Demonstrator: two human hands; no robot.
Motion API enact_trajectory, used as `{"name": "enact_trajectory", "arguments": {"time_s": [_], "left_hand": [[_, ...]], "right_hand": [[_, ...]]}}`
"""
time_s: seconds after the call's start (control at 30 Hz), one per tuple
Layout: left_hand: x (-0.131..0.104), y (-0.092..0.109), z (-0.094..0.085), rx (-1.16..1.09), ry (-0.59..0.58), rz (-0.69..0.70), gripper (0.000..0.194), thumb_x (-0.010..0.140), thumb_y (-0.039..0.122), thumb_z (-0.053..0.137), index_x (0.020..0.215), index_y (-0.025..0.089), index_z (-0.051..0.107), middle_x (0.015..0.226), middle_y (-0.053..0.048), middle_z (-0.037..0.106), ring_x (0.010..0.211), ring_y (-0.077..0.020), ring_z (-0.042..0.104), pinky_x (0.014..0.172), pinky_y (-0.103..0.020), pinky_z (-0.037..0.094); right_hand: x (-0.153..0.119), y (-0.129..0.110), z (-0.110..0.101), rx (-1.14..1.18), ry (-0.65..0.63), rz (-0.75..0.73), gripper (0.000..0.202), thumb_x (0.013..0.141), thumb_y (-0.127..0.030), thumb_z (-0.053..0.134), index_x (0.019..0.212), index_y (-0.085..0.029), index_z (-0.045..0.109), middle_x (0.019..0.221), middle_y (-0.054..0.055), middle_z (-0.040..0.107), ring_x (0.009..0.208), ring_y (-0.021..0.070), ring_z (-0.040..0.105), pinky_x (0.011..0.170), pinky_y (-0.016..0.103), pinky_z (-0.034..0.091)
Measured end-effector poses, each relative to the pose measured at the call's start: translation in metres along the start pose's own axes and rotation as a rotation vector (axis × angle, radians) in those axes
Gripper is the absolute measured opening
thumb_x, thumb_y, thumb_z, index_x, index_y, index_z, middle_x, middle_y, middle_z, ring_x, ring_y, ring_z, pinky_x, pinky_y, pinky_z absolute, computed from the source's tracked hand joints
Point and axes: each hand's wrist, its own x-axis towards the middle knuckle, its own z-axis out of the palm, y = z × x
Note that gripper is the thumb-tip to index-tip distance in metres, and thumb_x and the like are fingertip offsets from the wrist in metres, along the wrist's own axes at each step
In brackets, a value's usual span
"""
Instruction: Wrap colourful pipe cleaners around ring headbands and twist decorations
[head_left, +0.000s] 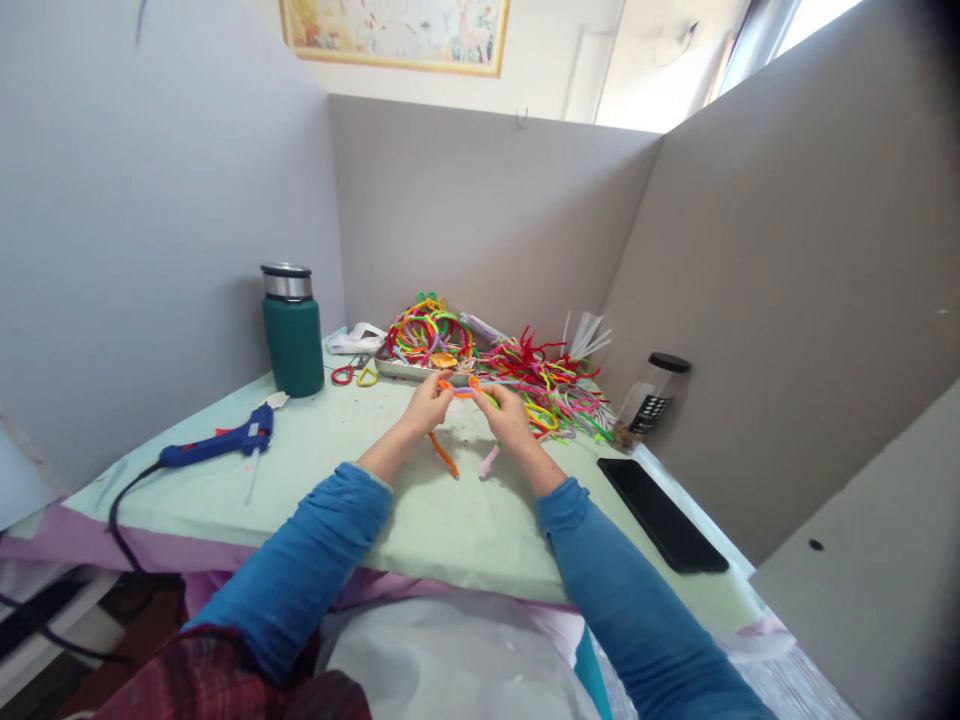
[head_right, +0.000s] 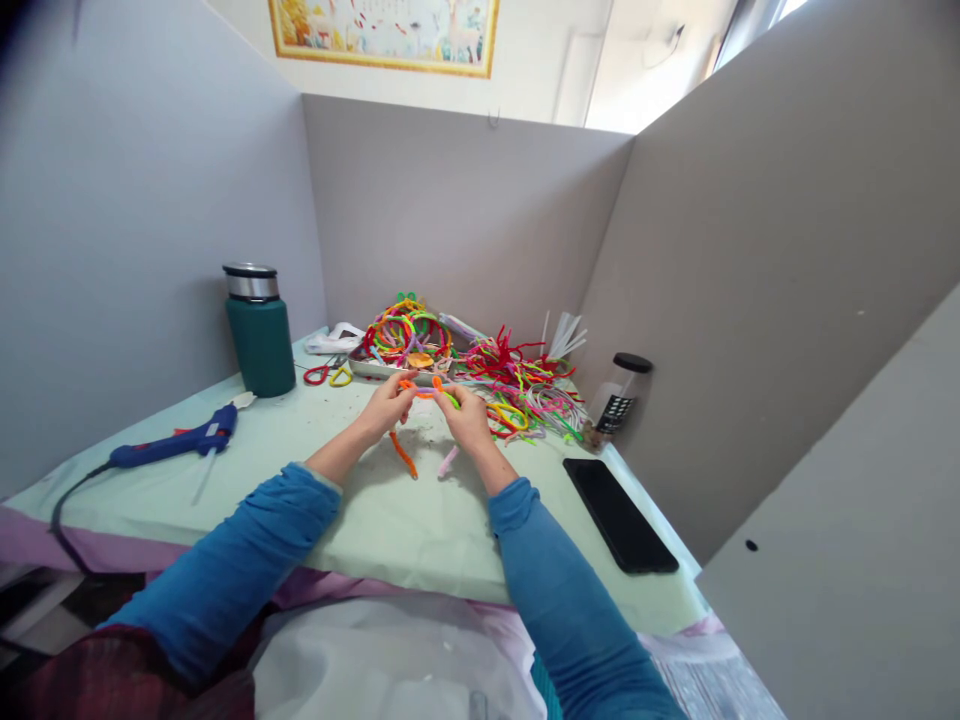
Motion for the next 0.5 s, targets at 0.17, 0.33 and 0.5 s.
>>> {"name": "enact_trajectory", "arguments": {"time_s": [0.17,0.33,0.5], "left_hand": [[0.0001,0.0019,-0.0027,-0.224,-0.04,-0.083,0.033,0.069,0.042,0.067,0.084,0.014,0.06,0.049,0.006,0.047,0.04,-0.0067,0.041,0.041,-0.021,0.033],[-0.0023,0.0044,-0.0047,-0.261,-0.059,-0.117,0.039,0.067,0.043,0.07,0.09,0.012,0.064,0.045,0.007,0.044,0.038,-0.0055,0.038,0.041,-0.02,0.03],[-0.0055,0.0096,-0.0013,-0.15,-0.082,-0.115,0.04,0.075,0.033,0.061,0.107,0.009,0.064,0.041,0.009,0.039,0.036,-0.006,0.035,0.039,-0.019,0.029]], "right_hand": [[0.0004,0.004,0.0011,0.082,0.007,0.042,0.033,0.079,-0.048,0.056,0.089,-0.018,0.064,0.066,-0.001,0.059,0.061,0.0141,0.051,0.057,0.024,0.04],[-0.0002,0.0002,0.0004,0.122,-0.022,0.072,0.034,0.077,-0.05,0.058,0.088,-0.018,0.064,0.056,-0.003,0.052,0.054,0.0135,0.048,0.052,0.024,0.037],[0.0003,-0.0027,-0.0005,0.134,-0.011,0.096,0.036,0.076,-0.052,0.06,0.082,-0.017,0.065,0.054,-0.003,0.051,0.055,0.0132,0.049,0.053,0.024,0.037]]}}
